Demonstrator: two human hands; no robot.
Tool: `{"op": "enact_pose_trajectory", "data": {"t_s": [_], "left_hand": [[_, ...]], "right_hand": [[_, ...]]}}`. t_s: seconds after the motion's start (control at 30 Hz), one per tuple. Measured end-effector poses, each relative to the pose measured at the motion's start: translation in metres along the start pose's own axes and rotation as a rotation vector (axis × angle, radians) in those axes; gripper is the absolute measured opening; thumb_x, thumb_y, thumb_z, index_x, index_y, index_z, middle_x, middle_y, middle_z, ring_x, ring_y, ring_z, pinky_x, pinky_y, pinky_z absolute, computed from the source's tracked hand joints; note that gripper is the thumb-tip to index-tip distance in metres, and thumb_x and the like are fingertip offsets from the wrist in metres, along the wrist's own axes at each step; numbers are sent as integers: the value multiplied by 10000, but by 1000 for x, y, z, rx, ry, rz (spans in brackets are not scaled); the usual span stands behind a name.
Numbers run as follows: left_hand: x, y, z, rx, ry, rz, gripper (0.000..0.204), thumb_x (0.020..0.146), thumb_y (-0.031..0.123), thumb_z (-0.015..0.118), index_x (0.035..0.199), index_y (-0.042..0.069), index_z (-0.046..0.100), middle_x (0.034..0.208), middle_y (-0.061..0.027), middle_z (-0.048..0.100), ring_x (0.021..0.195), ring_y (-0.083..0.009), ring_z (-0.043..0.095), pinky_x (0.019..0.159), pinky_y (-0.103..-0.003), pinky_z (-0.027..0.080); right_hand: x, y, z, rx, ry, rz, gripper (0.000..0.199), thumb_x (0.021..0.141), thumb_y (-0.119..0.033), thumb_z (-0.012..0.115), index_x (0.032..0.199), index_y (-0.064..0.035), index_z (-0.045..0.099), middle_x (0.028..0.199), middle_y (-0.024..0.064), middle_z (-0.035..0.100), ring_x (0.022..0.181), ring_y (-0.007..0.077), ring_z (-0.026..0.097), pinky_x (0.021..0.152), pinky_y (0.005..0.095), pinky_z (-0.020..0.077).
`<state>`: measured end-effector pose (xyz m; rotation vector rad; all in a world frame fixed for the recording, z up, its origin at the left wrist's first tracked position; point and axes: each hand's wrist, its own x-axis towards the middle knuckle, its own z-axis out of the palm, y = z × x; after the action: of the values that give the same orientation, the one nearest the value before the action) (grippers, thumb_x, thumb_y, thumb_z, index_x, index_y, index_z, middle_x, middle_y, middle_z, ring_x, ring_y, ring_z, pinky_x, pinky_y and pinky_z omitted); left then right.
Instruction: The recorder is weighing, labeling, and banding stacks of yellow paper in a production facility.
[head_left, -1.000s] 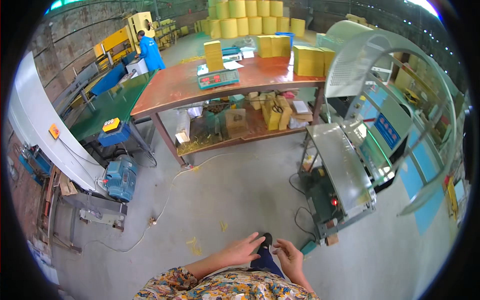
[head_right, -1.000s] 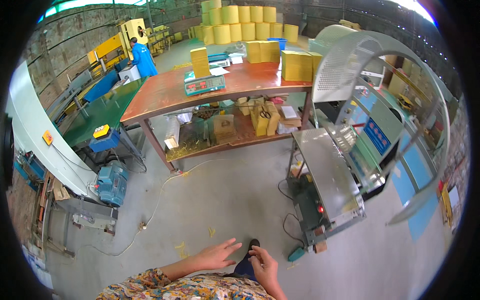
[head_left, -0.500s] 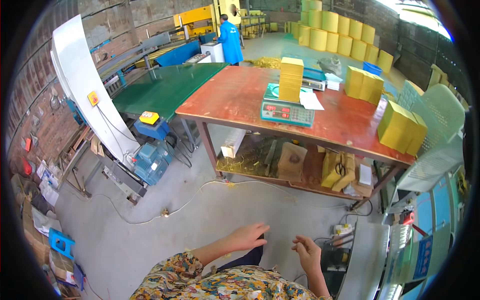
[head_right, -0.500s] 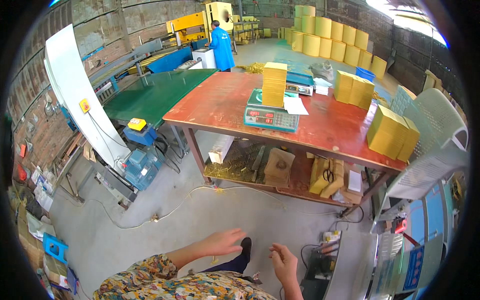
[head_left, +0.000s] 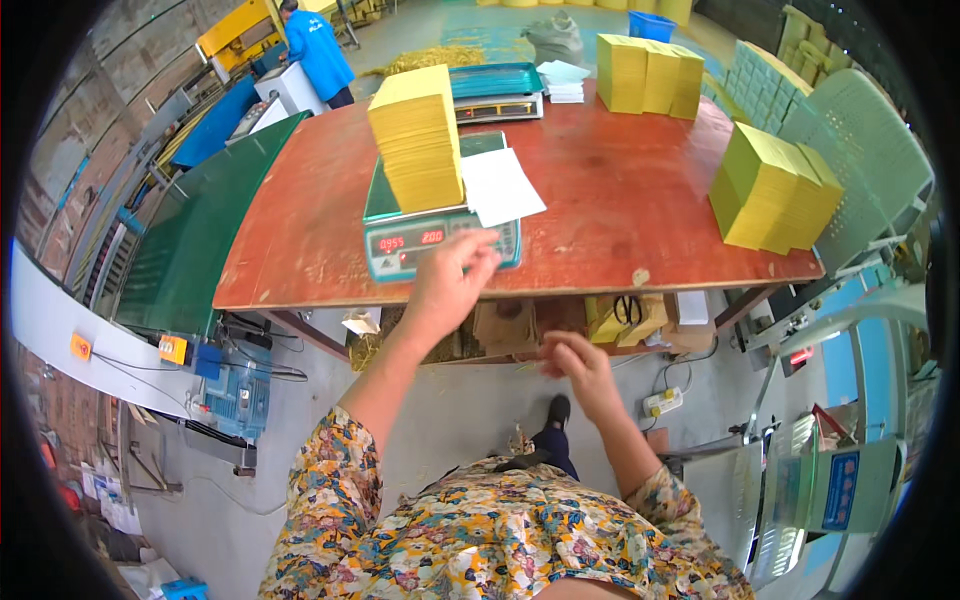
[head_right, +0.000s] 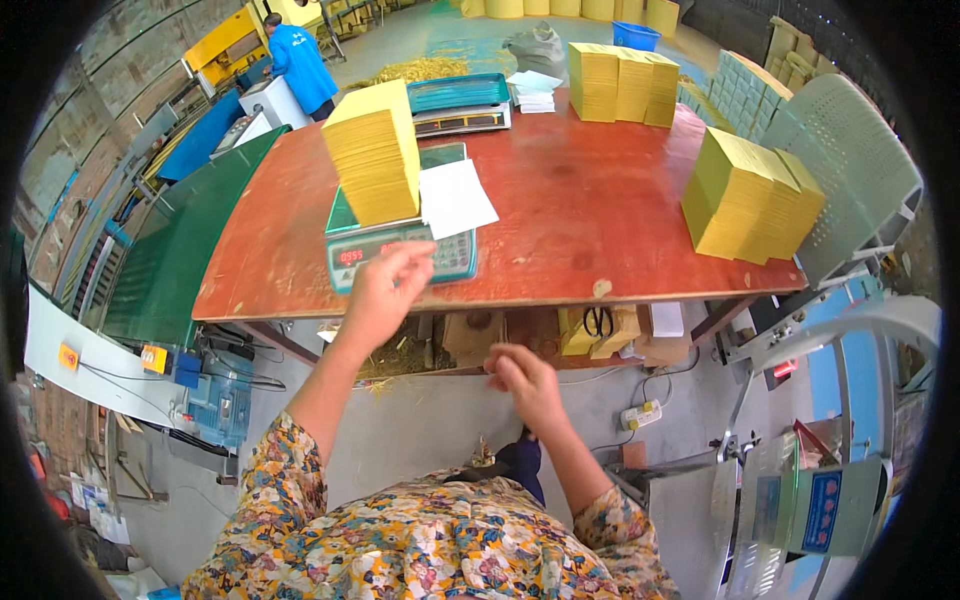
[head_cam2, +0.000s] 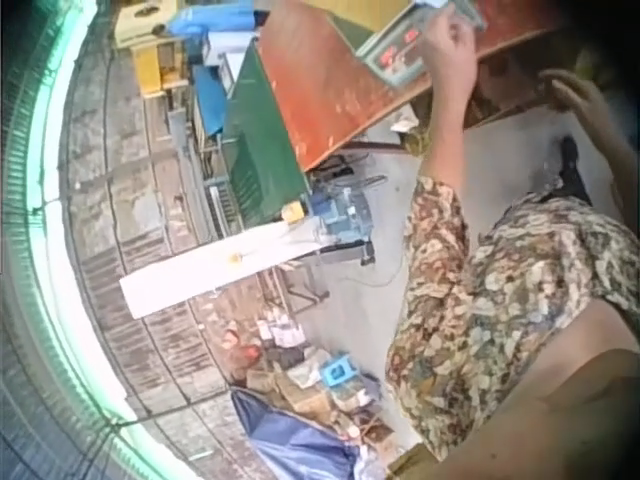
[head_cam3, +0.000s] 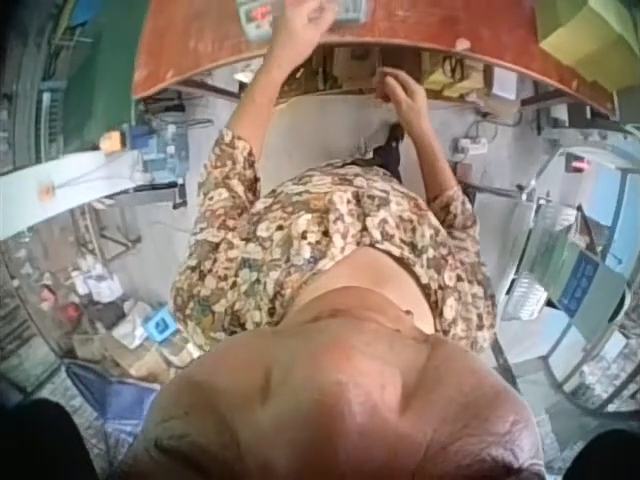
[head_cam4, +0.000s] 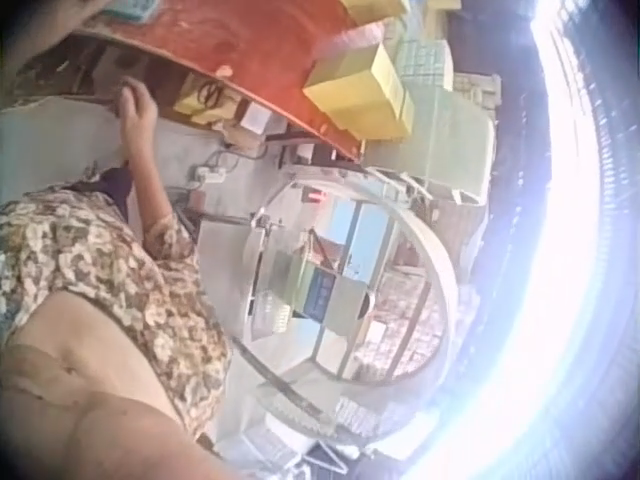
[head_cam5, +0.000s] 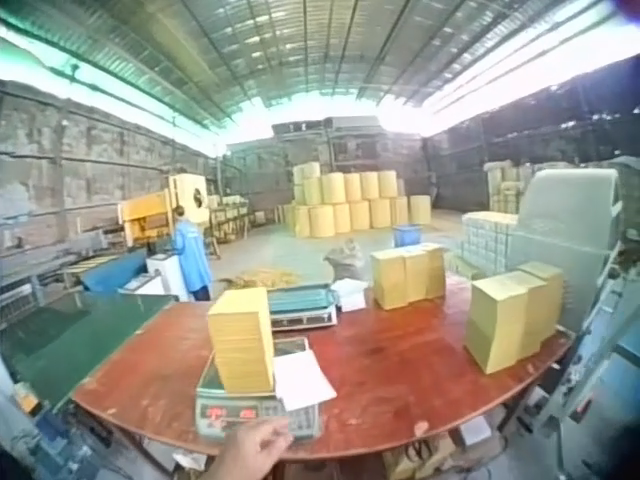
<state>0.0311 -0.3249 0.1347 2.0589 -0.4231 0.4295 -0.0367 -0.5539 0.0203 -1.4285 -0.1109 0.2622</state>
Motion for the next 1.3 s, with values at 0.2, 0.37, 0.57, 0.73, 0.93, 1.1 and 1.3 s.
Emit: {"op": "enact_pose_trajectory", "data": {"t_s": [0.2, 0.37, 0.57, 0.73, 0.93, 1.1, 1.3], "left_hand": [[117, -69, 38, -38, 70, -371, 200, 909, 178, 654, 975, -10, 655, 802, -59, 648, 676, -114, 621, 576, -262, 512], [141, -93, 59, -71, 71, -670, 260, 900, 246, 667, 853, -1, 602, 722, -44, 607, 574, -102, 570, 476, -245, 459], [149, -98, 56, -310, 85, -793, 267, 931, 306, 662, 871, 58, 584, 706, -17, 571, 565, -88, 540, 490, -230, 433], [152, -97, 52, -422, 62, -828, 261, 941, 314, 652, 836, 88, 575, 720, 2, 582, 582, -75, 532, 503, -238, 431], [137, -115, 48, -510, 92, -768, 176, 941, 207, 645, 815, 94, 598, 725, 49, 570, 640, -32, 501, 571, -208, 414], [129, -123, 49, -530, 140, -727, 128, 931, 160, 646, 827, 92, 615, 729, 58, 565, 643, -30, 496, 574, -209, 408], [139, -109, 45, -643, 89, -776, 169, 948, 177, 633, 838, 49, 619, 757, 6, 617, 671, -55, 559, 600, -224, 463]], "right_hand": [[166, -41, -45, 165, -7, 39, 338, 985, -207, 504, 1206, 32, 596, 1042, 108, 670, 831, 161, 650, 753, 305, 536], [241, -73, -47, 92, -167, 148, 319, 978, -202, 513, 1152, 39, 627, 989, 83, 687, 774, 160, 649, 669, 279, 513], [271, -78, -31, -435, -120, -439, 147, 861, -70, 642, 996, -34, 686, 828, 93, 645, 677, 161, 610, 595, 308, 491], [270, -99, -14, -721, -97, -675, 165, 809, -71, 673, 974, -66, 679, 889, 110, 644, 730, 266, 637, 646, 356, 521], [271, -96, -8, -582, -143, -626, 169, 822, -73, 666, 990, -59, 669, 926, 118, 663, 734, 276, 659, 650, 367, 542], [273, -79, -17, -358, -43, -339, 187, 847, -42, 657, 1029, -3, 672, 844, 132, 692, 669, 160, 632, 632, 290, 516], [271, -92, -3, -254, -89, -184, 250, 878, -69, 624, 1097, 48, 651, 886, 169, 709, 654, 162, 658, 612, 305, 528]]}}
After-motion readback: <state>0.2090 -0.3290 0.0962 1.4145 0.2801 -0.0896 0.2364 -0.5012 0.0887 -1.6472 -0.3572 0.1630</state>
